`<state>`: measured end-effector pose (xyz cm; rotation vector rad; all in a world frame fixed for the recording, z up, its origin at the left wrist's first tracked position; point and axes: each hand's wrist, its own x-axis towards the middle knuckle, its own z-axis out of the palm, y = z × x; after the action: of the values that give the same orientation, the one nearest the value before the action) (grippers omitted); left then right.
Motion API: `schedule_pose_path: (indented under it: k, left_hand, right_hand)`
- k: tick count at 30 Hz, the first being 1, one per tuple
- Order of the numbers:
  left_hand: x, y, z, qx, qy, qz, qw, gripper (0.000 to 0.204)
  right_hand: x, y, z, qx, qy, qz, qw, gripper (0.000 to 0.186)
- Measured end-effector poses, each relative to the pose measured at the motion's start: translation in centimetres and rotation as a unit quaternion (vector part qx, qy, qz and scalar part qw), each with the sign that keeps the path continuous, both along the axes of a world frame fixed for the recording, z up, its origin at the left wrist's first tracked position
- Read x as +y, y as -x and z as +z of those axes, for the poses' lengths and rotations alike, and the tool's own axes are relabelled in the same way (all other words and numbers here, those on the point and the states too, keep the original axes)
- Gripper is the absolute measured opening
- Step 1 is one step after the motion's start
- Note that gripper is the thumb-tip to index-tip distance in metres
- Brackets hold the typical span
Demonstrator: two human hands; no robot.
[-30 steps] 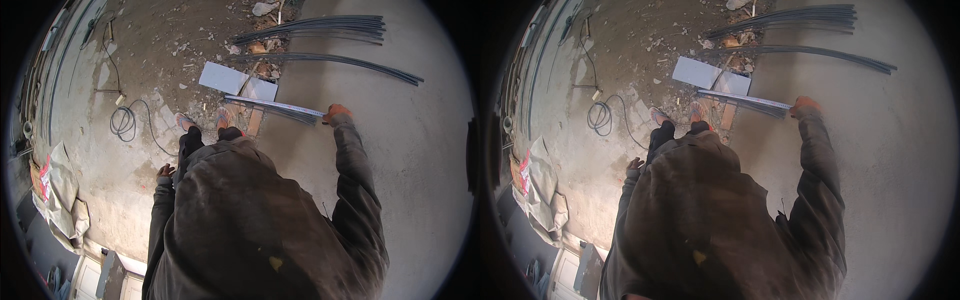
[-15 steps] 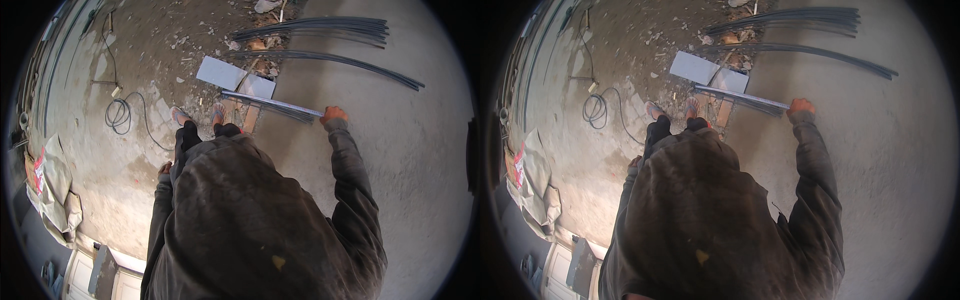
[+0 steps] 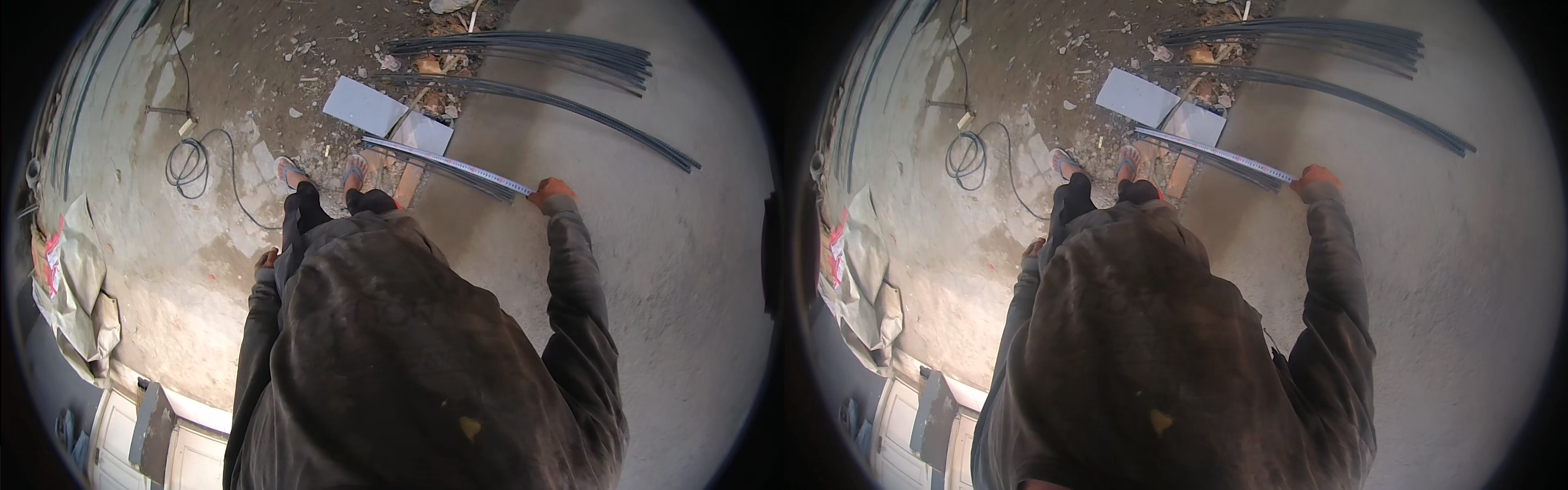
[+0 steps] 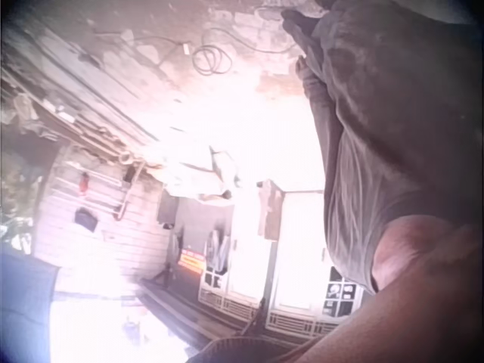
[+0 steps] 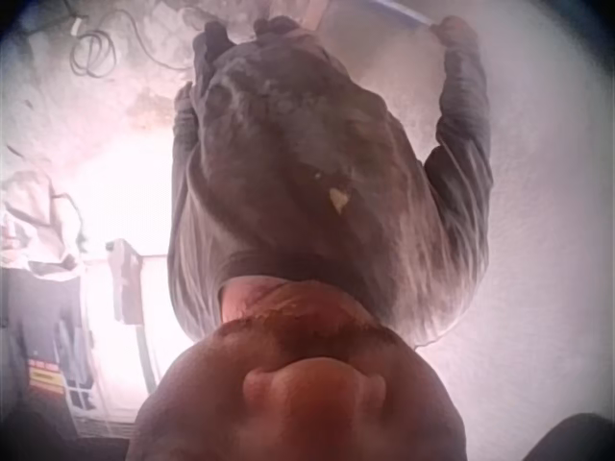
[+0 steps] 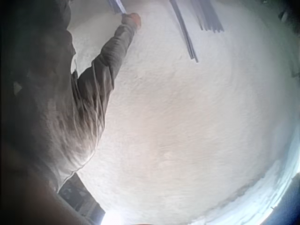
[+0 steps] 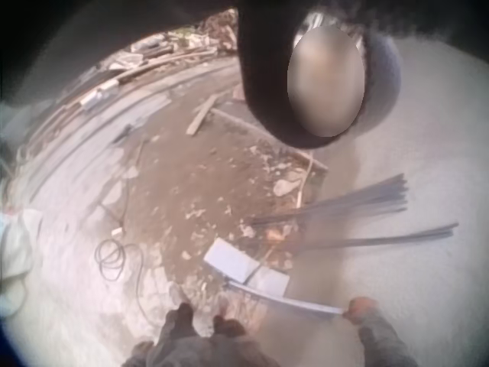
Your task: The person measures and marks metal rods using a tape measure and a marker. They then use an angle grinder to cut the rods at the marked points. The person repeats this process for multiple rods, stacking the cut pieces on the ground.
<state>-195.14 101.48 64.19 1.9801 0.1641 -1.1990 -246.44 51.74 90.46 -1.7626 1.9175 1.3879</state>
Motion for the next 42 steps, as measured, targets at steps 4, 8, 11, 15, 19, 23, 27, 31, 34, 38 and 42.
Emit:
schedule_pose_path:
  k: [4,8,11,15,19,23,27,31,34,38,42]
  left_hand:
    - [0.6,-0.7,-1.9,0.008,-0.005,0.005,1.000,0.030]
    - [0.2,-1.6,-2.3,-0.073,0.049,-0.079,0.993,0.031]
    - [-1.0,-3.1,-1.6,-0.040,0.010,-0.057,0.998,0.033]
    - [-1.7,-6.3,-1.2,0.011,-0.034,-0.027,0.999,0.036]
    - [0.8,-9.6,-4.6,0.019,-0.040,-0.106,0.993,0.039]
    - [2.7,-13.3,-6.2,0.027,-0.055,-0.167,0.984,0.042]
    - [3.6,-20.4,-6.4,0.052,-0.056,-0.135,0.988,0.045]
    - [1.9,-30.7,-7.9,0.081,0.004,0.035,0.996,0.048]
    - [-2.7,-35.5,-2.7,0.124,-0.021,0.117,0.985,0.052]
    - [-5.5,-41.7,0.8,0.070,0.020,0.138,0.988,0.045]
    - [-9.5,-41.8,-0.5,0.103,0.066,0.125,0.985,0.041]
  right_hand:
    - [-1.0,0.5,0.3,-0.039,-0.016,-0.002,0.999,0.039]
    - [-2.2,1.8,0.4,-0.062,-0.032,-0.002,0.998,0.039]
    - [-3.3,0.7,1.0,-0.100,-0.058,-0.055,0.992,0.040]
    - [-2.4,-1.9,1.2,-0.171,-0.057,-0.137,0.974,0.039]
    - [1.0,-7.8,-0.6,-0.206,-0.060,-0.220,0.951,0.044]
    - [5.7,-15.4,-5.0,-0.281,-0.029,-0.242,0.928,0.043]
    - [13.9,-23.3,-8.5,-0.364,-0.032,-0.385,0.848,0.039]
    - [20.2,-30.2,-9.4,-0.406,0.009,-0.487,0.773,0.036]
    - [22.3,-30.7,-10.5,-0.379,0.071,-0.531,0.755,0.029]
    - [24.5,-30.5,-13.1,-0.370,0.197,-0.563,0.712,0.027]
    - [24.8,-28.9,-19.1,-0.399,0.236,-0.605,0.647,0.028]
